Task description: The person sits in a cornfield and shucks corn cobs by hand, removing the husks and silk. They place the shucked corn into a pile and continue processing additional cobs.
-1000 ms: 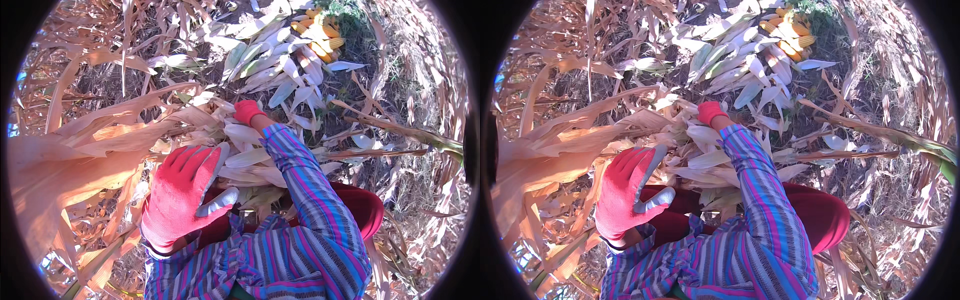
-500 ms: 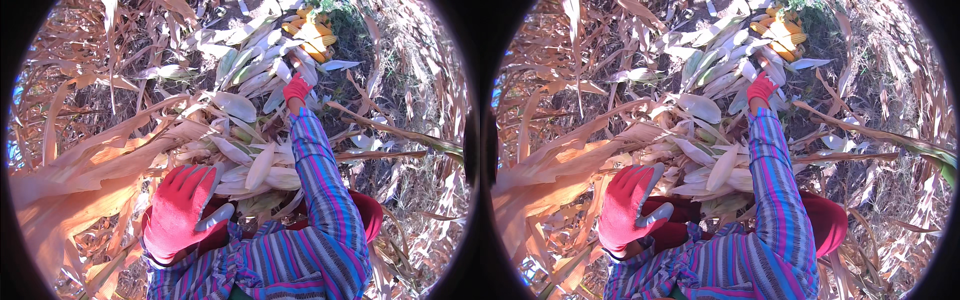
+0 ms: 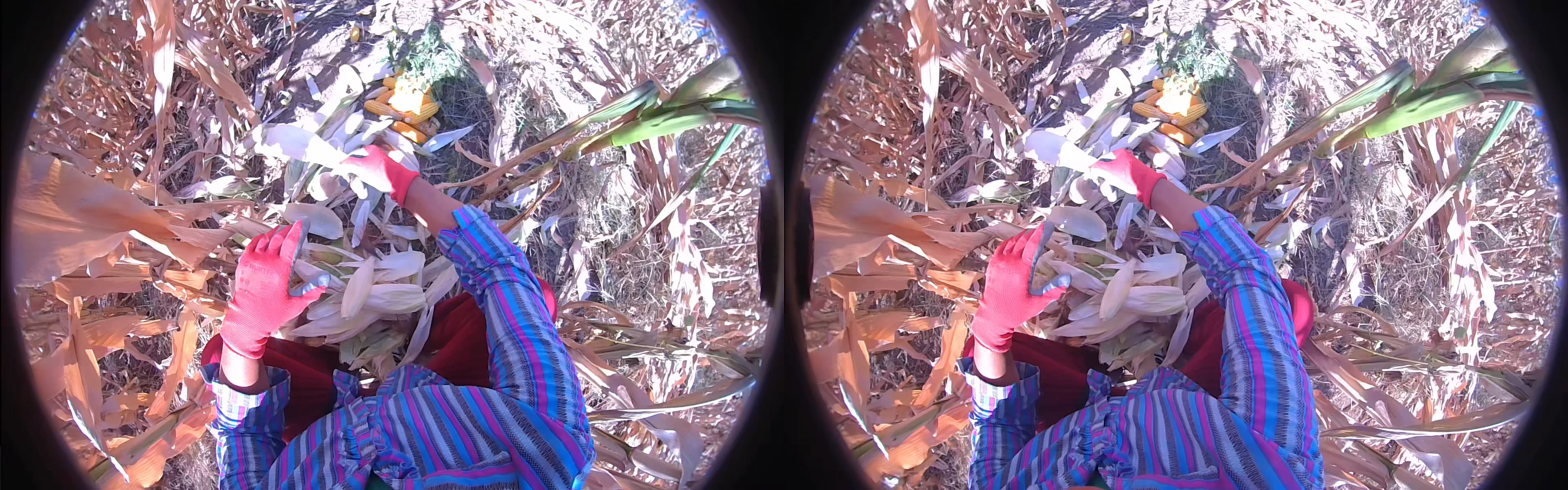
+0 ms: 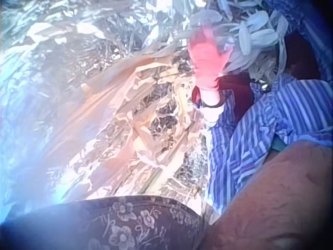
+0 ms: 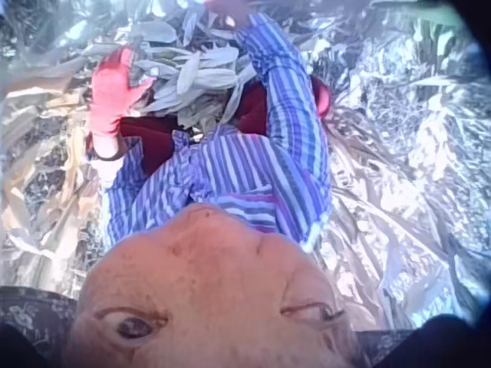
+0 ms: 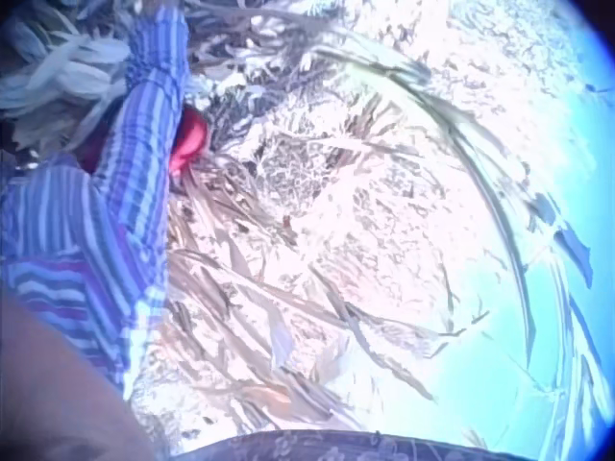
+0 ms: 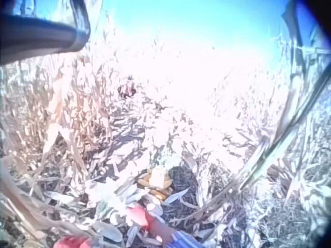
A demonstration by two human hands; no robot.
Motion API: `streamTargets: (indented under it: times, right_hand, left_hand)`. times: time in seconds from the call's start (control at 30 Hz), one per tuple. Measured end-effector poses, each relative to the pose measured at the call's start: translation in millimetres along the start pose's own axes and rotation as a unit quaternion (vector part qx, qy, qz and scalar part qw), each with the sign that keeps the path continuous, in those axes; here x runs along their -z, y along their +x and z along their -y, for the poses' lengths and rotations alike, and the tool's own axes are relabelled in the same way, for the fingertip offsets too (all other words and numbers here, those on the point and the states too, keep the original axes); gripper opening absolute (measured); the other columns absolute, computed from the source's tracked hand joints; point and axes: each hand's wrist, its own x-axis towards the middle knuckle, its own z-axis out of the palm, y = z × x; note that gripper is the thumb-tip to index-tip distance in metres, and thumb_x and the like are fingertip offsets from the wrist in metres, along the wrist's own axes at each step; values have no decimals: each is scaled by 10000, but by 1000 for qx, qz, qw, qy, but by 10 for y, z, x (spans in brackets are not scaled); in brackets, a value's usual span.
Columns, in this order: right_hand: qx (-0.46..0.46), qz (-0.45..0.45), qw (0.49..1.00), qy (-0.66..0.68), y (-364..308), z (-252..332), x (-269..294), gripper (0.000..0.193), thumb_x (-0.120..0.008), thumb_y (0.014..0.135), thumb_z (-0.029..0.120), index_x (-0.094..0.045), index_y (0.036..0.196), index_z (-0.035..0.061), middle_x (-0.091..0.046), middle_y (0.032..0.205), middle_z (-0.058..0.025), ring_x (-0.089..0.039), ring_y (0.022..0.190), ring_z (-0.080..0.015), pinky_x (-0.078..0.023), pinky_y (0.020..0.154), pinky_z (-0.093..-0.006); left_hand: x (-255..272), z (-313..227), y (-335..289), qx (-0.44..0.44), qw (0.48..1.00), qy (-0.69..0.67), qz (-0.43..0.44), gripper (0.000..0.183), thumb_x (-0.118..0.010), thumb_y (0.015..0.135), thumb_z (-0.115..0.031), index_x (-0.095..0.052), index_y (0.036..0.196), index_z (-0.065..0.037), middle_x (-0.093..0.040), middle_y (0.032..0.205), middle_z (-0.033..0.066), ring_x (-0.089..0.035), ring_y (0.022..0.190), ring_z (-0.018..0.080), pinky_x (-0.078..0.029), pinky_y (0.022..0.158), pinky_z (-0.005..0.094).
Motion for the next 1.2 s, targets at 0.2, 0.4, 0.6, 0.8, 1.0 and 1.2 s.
streamTargets:
  times: [0.2,0.4,0.6,0.8,1.0,1.2]
  right_hand:
    - [51,74,979,185,-1219,653,-209,255,-528,889,198,-631,818,-24,-629,659,-95,-548,430,-115,-434,395,-241]
    - [156,148,851,480,-1866,550,-475,366,-468,933,280,-602,737,2,-533,519,-68,-477,374,-143,-434,434,-256]
    - [23,-87,873,480,-1632,381,-141,402,-491,926,368,-597,748,23,-481,508,-37,-507,490,-186,-489,656,-360]
    - [14,-141,985,97,-1478,-234,-312,380,-521,912,363,-648,878,6,-639,702,-74,-606,664,-138,-483,682,-301]
    - [-4,82,938,-338,-1559,-42,-584,626,-613,759,548,-555,1178,87,-647,979,-154,-610,912,-334,-469,799,-386]
    - [-23,-36,975,216,-1488,442,-560,251,-572,894,182,-590,1061,-4,-639,875,-47,-580,717,-74,-462,631,-218]
  left_hand:
    - [-347,-12,159,16,995,87,-41,986,-755,592,-461,-322,1348,2,-386,1337,182,-324,1276,357,-282,1031,472]
    - [-412,-527,158,-25,956,-284,-65,823,-802,557,-204,-436,1273,-28,-619,1003,168,-612,928,324,-480,825,344]
    - [-405,-310,69,74,801,-583,114,670,-733,592,-132,-491,1196,23,-625,942,90,-608,865,183,-481,793,313]
    - [-146,-196,109,124,648,-747,-85,615,-520,810,-355,-414,1245,66,-577,790,96,-573,710,188,-473,666,296]
    - [-348,-203,144,202,668,-716,-9,440,-509,901,-323,-507,1186,12,-619,879,67,-603,737,130,-492,639,244]
    - [-603,-126,33,215,725,-654,6,367,-647,793,-137,-528,1114,-6,-596,895,23,-576,747,99,-489,657,246]
